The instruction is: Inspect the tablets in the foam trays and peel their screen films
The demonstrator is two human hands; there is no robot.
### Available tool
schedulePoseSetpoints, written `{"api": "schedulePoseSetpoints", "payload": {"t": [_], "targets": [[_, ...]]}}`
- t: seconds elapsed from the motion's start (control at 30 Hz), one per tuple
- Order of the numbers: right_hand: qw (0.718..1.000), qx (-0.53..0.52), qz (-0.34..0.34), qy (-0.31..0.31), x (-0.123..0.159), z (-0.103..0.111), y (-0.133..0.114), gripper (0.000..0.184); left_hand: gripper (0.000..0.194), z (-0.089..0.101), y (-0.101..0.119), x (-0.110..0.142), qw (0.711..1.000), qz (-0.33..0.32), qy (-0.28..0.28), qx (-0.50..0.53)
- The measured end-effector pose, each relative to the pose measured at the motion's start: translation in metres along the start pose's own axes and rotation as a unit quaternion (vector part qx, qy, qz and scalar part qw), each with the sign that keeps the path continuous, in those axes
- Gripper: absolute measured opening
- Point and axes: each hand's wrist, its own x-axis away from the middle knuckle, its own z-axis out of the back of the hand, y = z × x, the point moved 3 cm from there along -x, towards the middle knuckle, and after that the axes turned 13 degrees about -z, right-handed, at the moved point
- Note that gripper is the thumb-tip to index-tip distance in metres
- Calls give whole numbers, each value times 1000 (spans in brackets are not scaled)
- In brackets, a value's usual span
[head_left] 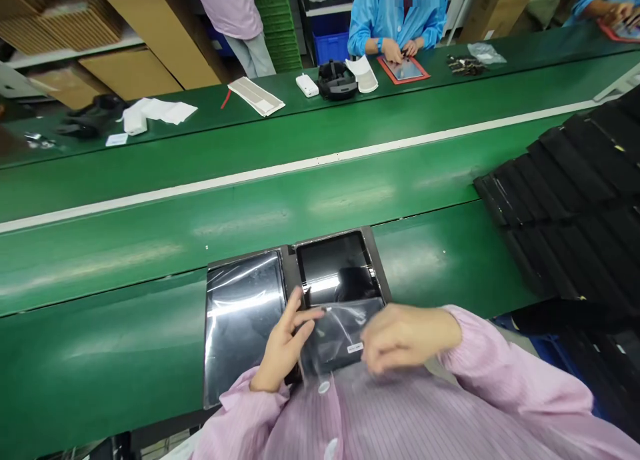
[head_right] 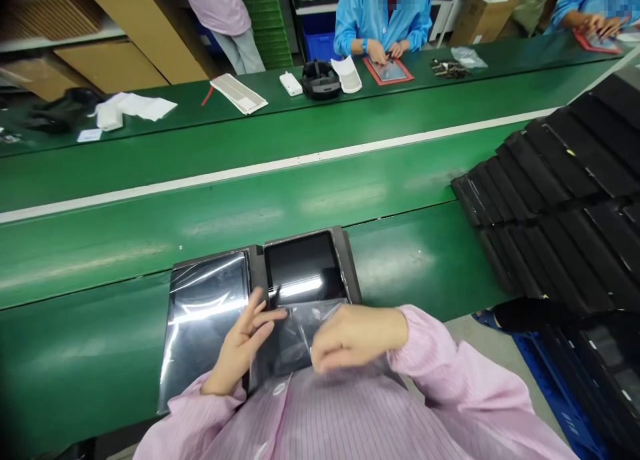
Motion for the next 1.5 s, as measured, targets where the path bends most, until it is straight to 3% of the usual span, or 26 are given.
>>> {"api": "schedulePoseSetpoints", "payload": {"t": [0.03, 0.07, 0.1, 0.17, 0.2, 0.27, 0.33, 0.4, 0.47, 0.57, 0.67, 0.77, 0.83, 0.93, 1.0, 1.07, 1.17, 1.23, 1.33, 1.4, 1.5], "targets": [[998, -54, 5, -15, 11, -2, -6, 33, 25, 2, 2, 0, 999, -6, -44, 7], [996, -81, -18, 23, 20, 0, -5, 33, 17, 4, 5, 0, 996, -10, -86, 19], [991, -68, -56, 101, 28, 3, 2, 32, 18, 6, 7, 0, 993, -8, -112, 35], [954, 57, -122, 267, 42, 9, 21, 28, 18, 12, 8, -1, 993, 28, -84, 74], [932, 139, -133, 308, 47, 7, 30, 27, 18, 15, 8, -4, 994, 51, -41, 91], [913, 268, -113, 287, 50, -5, 44, 26, 48, 17, 6, -12, 992, 74, 40, 96], [915, 319, -97, 228, 51, -19, 49, 34, 78, 16, 4, -26, 996, 50, 64, 28], [915, 340, -100, 193, 51, -26, 47, 46, 81, 15, 3, -43, 994, -6, 32, -108], [911, 361, -98, 171, 47, -27, 41, 50, 76, 16, 1, -57, 971, -68, -20, -228], [908, 372, -95, 166, 31, -16, 37, 36, 73, 22, -1, -66, 946, -116, -94, -288], [908, 348, -127, 194, 3, 3, 46, 18, 76, 27, -2, -67, 943, -119, -132, -281], [873, 287, -212, 332, -21, 33, 58, 20, 79, 29, -2, -69, 954, -104, -134, -249], [840, 201, -263, 429, -27, 51, 64, 24, 80, 30, -2, -73, 963, -92, -121, -221], [854, 3, -271, 444, -22, 62, 62, 48, 71, 29, 1, -72, 968, -95, -121, -199], [855, -135, -285, 412, -11, 58, 59, 70, 59, 24, 6, -60, 956, -123, -153, -220], [817, -170, -374, 405, 2, 46, 57, 81, 49, 14, 12, -37, 931, -161, -209, -254], [755, -54, -502, 419, 11, 20, 56, 56, 49, -3, 15, 2, 907, -195, -250, -277], [721, 17, -521, 456, 7, 3, 55, 36, 52, -11, 14, 17, 913, -198, -229, -274], [677, 7, -535, 505, 1, -10, 56, 32, 50, -18, 12, 21, 927, -200, -198, -247], [682, -40, -540, 492, -2, -9, 53, 32, 53, -17, 12, 17, 940, -195, -186, -209], [735, -151, -487, 448, -7, -3, 39, 38, 62, -7, 11, 13, 968, -166, -142, -124]]}}
